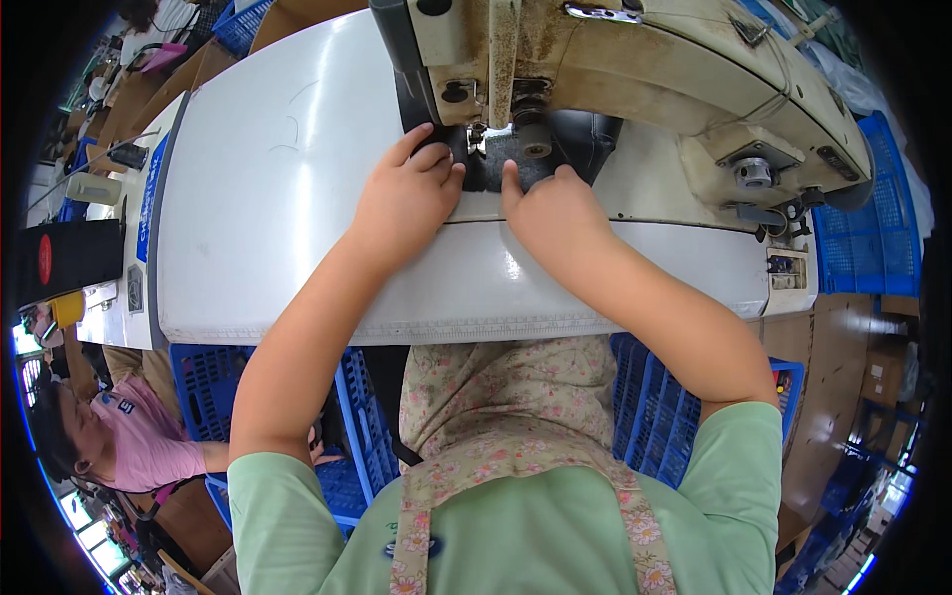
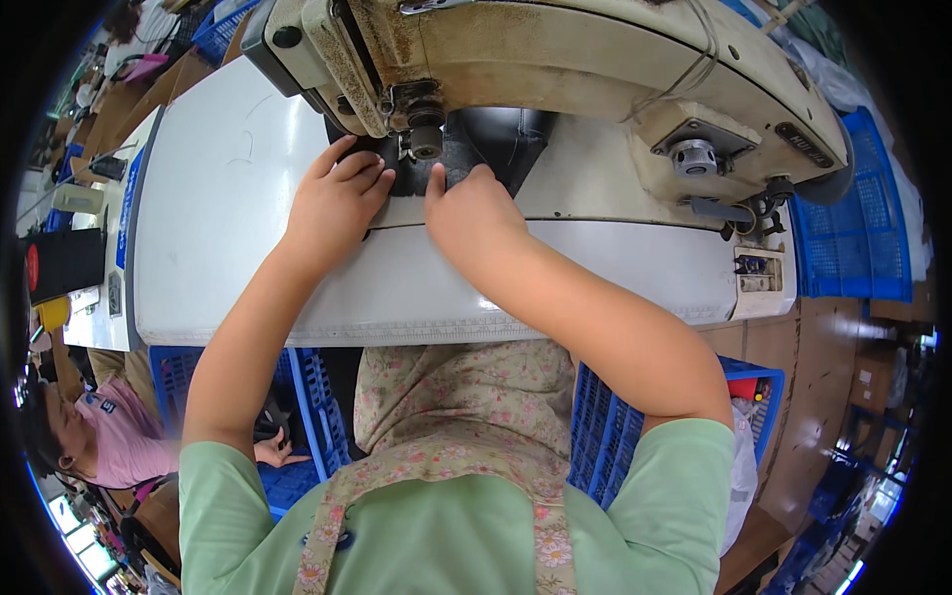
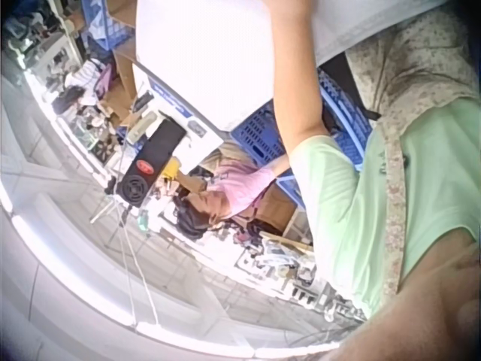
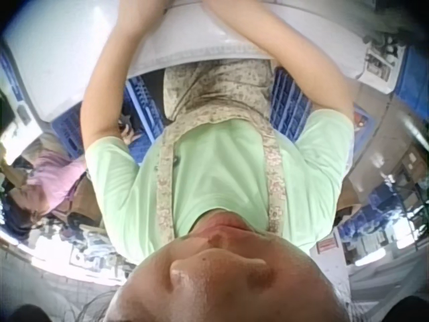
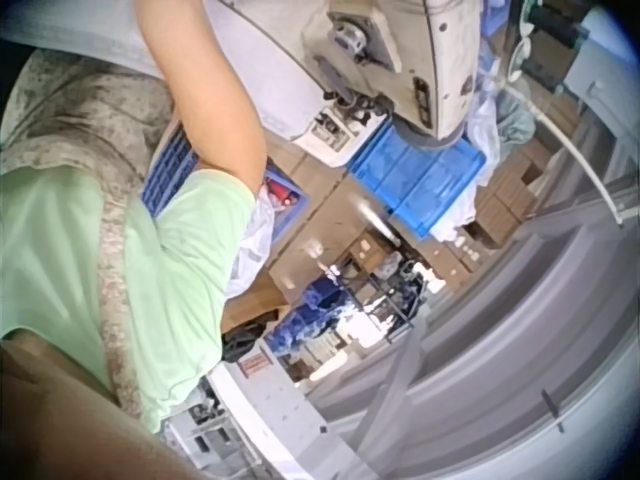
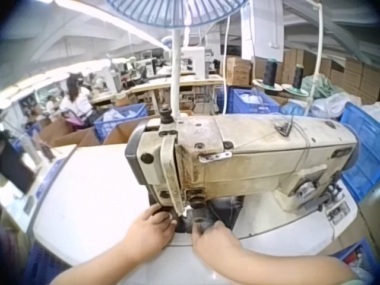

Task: The person stitches shoe pieces together using a sewing machine, trims the thread with thread snips, places the piece into a basket, and sews new shoe parts together with the sewing machine.

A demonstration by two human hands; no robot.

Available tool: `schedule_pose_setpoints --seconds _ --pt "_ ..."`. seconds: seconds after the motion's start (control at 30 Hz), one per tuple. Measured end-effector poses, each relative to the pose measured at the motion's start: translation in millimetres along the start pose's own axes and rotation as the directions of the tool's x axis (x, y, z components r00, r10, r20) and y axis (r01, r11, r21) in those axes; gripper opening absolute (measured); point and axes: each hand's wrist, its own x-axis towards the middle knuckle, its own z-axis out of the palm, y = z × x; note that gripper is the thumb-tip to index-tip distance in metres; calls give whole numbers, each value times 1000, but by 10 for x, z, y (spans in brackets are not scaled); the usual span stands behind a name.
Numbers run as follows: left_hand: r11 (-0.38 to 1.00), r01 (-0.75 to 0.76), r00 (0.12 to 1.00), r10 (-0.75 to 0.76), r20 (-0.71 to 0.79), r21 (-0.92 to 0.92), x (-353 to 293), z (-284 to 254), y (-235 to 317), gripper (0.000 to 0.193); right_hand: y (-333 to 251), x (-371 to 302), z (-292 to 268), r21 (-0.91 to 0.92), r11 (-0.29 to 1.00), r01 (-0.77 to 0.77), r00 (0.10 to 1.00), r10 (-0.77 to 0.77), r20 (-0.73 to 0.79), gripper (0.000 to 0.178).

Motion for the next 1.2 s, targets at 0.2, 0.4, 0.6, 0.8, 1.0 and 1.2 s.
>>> schedule_pose_setpoints --seconds 0.2,0.4,0.6,0.8,1.0,1.2 --pt "994 55 991 -65 -117 -92 28 -4 7 15 -21 -43 25 -103 994 29 997 -35 -63 54" --pt "993 23 994 -36 -108 -119 64 67 -129 16 -11 7 90 -70 997 -12 982 -1 -188 43" --pt "996 -25 992 14 -128 -84 81 178 -244 17 -11 63 73 -32 998 -59 976 51 -213 35" --pt "997 -38 995 31 -97 -74 148 229 -353 18 -3 118 170 -77 989 -125 970 106 -218 45" --pt "995 65 997 -67 -27 -80 200 254 -371 19 54 186 197 17 992 -125 959 125 -254 33" --pt "982 139 990 -141 -11 -126 224 278 -402 18 80 254 105 72 992 -107 984 116 -134 32"
